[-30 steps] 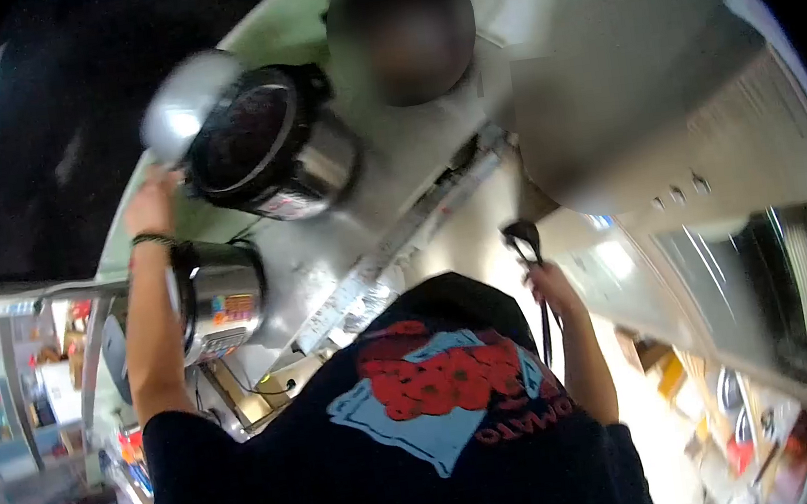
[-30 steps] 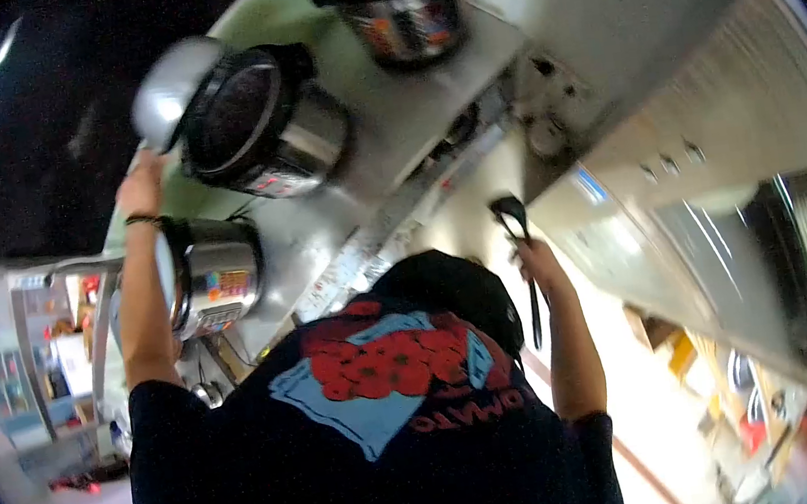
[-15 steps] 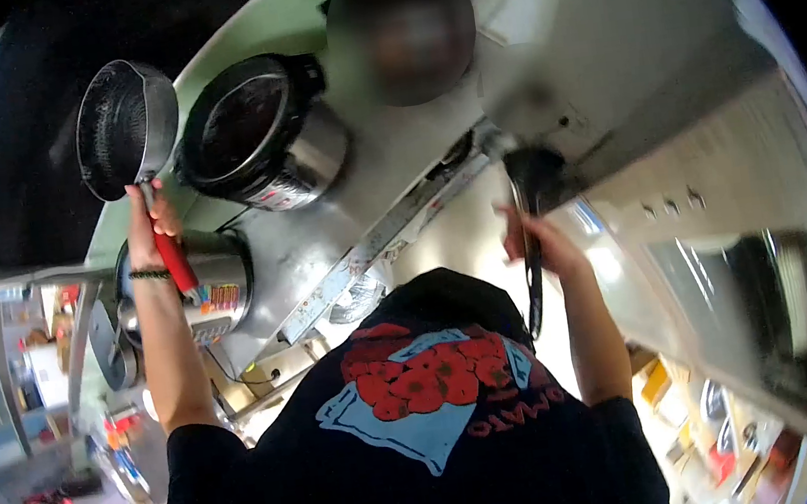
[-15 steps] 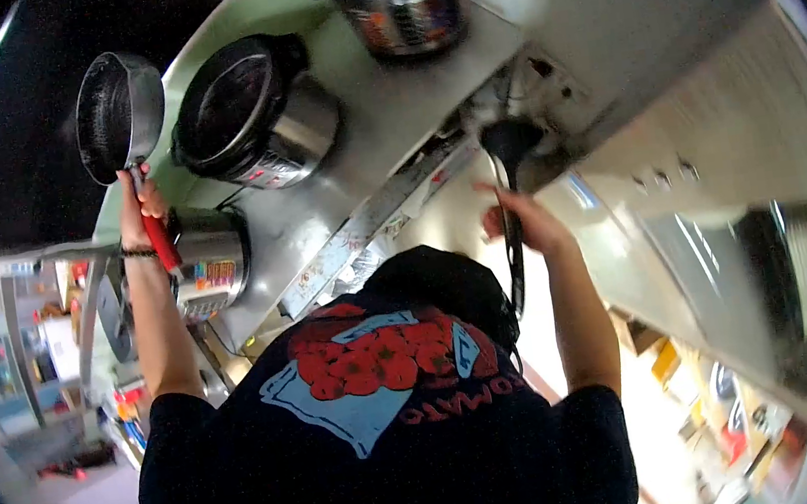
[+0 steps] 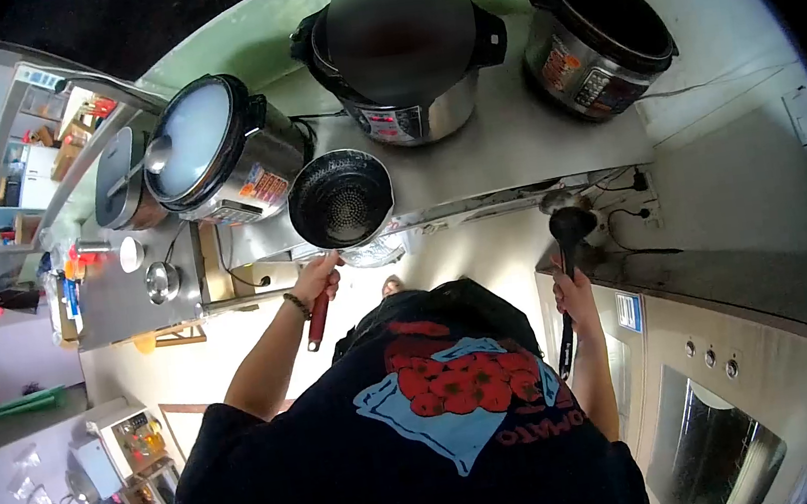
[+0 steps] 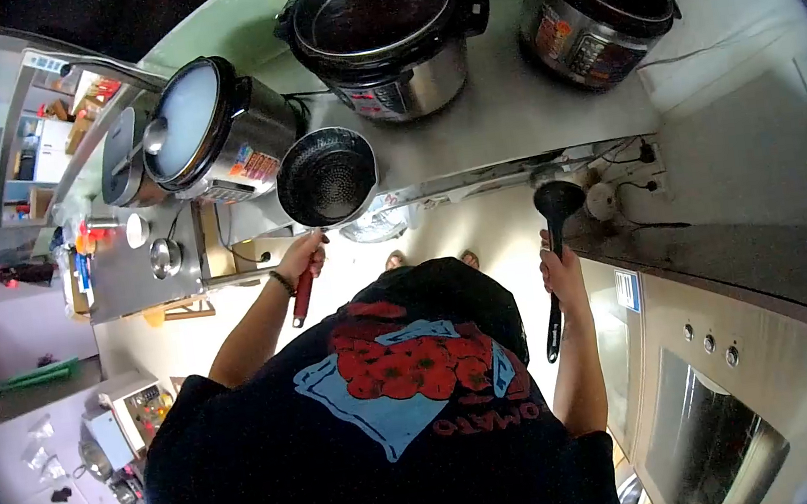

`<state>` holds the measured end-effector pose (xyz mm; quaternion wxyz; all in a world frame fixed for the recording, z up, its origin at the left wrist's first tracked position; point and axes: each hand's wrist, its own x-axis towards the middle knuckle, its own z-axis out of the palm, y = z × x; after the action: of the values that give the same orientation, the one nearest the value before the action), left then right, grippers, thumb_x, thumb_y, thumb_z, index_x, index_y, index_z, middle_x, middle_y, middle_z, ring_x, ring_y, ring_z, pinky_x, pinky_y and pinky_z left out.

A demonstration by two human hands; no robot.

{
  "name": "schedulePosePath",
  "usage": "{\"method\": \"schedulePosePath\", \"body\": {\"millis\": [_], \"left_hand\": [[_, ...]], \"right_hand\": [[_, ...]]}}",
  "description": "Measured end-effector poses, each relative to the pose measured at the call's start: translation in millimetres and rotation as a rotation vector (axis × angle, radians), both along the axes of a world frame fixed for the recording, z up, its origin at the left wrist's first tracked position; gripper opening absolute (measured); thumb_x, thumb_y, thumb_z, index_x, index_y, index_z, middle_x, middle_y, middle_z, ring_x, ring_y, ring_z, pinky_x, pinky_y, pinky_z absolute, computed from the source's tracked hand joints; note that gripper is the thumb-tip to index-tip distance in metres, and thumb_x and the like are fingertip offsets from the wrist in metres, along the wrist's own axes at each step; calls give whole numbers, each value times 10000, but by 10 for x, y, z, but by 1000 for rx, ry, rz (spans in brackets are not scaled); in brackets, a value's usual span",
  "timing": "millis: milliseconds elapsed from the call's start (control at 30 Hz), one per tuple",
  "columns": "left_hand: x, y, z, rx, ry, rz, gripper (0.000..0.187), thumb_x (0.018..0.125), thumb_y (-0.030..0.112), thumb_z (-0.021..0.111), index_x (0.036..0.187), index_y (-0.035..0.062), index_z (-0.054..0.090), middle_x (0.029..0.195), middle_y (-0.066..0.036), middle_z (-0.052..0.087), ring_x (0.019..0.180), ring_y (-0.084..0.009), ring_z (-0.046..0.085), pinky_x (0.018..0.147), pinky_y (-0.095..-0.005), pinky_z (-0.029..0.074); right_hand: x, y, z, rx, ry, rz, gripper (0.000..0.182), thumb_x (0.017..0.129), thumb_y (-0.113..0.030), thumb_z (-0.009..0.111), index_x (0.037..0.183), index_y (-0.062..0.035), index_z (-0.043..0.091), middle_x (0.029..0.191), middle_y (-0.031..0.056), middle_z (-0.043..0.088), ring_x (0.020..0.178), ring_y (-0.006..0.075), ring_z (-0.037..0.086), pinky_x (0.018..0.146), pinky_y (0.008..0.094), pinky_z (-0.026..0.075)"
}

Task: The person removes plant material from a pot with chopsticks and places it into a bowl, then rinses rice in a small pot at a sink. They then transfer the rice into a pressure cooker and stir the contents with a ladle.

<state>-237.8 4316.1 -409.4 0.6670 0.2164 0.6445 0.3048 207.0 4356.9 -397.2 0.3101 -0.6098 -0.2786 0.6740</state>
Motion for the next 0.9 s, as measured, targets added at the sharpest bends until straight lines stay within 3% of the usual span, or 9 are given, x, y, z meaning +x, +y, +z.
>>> {"method": "schedulePosePath", "body": {"millis": [100, 233, 367, 400, 500, 567, 700, 833, 900], "left_hand": [[-153, 196, -450, 0, 137, -11, 325, 770, 385, 524, 813, 64, 496, 542, 14, 435, 383, -69, 399, 356, -192, 340], [-401, 457, -776, 101, 115, -40, 343, 752, 371, 555, 843, 42, 526, 583, -4, 482, 459, -65, 451, 431, -181, 387], [-744, 703, -1158, 152, 596, -404, 533, 725, 527, 479, 903, 29, 542, 707, -88, 582, 627, -201, 556, 596, -293, 443], [-635, 738, -721, 165, 890, -578, 579, 717, 567, 430, 905, 32, 549, 786, -142, 594, 757, -283, 560, 696, -353, 427], [-373, 639, 33, 507, 1384, -345, 405, 755, 399, 511, 922, 33, 555, 851, -158, 571, 798, -275, 554, 719, -354, 426], [-267, 666, 131, 614, 636, -240, 314, 786, 272, 518, 977, 23, 526, 875, -139, 565, 807, -228, 554, 715, -306, 430], [278, 548, 943, 797, 5, -252, 301, 804, 228, 505, 1002, 1, 501, 854, -98, 566, 770, -148, 542, 681, -267, 430], [272, 435, 1039, 836, 1, -238, 299, 819, 173, 481, 1041, -20, 426, 923, -100, 527, 871, -142, 505, 736, -269, 411], [99, 287, 1167, 1067, 411, -273, 228, 813, 146, 475, 968, -15, 428, 822, -118, 517, 794, -166, 522, 675, -275, 419]], "right_hand": [[-166, 106, 260, 86, 16, 137, 404, 775, -113, 438, 1172, -42, 404, 508, -56, 366, 385, 30, 303, 354, 166, 244], [-510, 204, 592, 60, 350, 201, 414, 791, -88, 398, 1200, -30, 363, 485, -39, 324, 380, 48, 287, 364, 176, 243], [-955, 360, 855, 102, 389, 209, 407, 791, -84, 400, 1193, -28, 369, 495, -30, 342, 380, 53, 297, 366, 180, 253], [-1067, 425, 907, 112, 399, 212, 404, 792, -85, 402, 1191, -29, 372, 498, -27, 350, 380, 55, 303, 368, 180, 257], [-1404, 524, 1051, 193, 418, 216, 388, 796, -91, 405, 1179, -33, 384, 504, -21, 369, 382, 56, 316, 374, 181, 270], [-1770, 587, 1212, 261, 377, 152, 340, 799, -87, 392, 1130, -7, 390, 515, 4, 370, 374, 81, 317, 373, 218, 281], [-2527, 654, 1276, 558, 275, 124, 253, 809, -125, 411, 1041, -33, 455, 591, 47, 460, 516, 120, 443, 501, 235, 358], [-3167, 613, 1284, 658, 232, 18, 125, 819, -167, 448, 835, -44, 452, 597, 20, 467, 551, 97, 440, 539, 225, 361], [-3450, 538, 1351, 917, 124, 135, 124, 821, -147, 432, 802, -25, 422, 611, 29, 470, 585, 98, 441, 576, 231, 364]]}}
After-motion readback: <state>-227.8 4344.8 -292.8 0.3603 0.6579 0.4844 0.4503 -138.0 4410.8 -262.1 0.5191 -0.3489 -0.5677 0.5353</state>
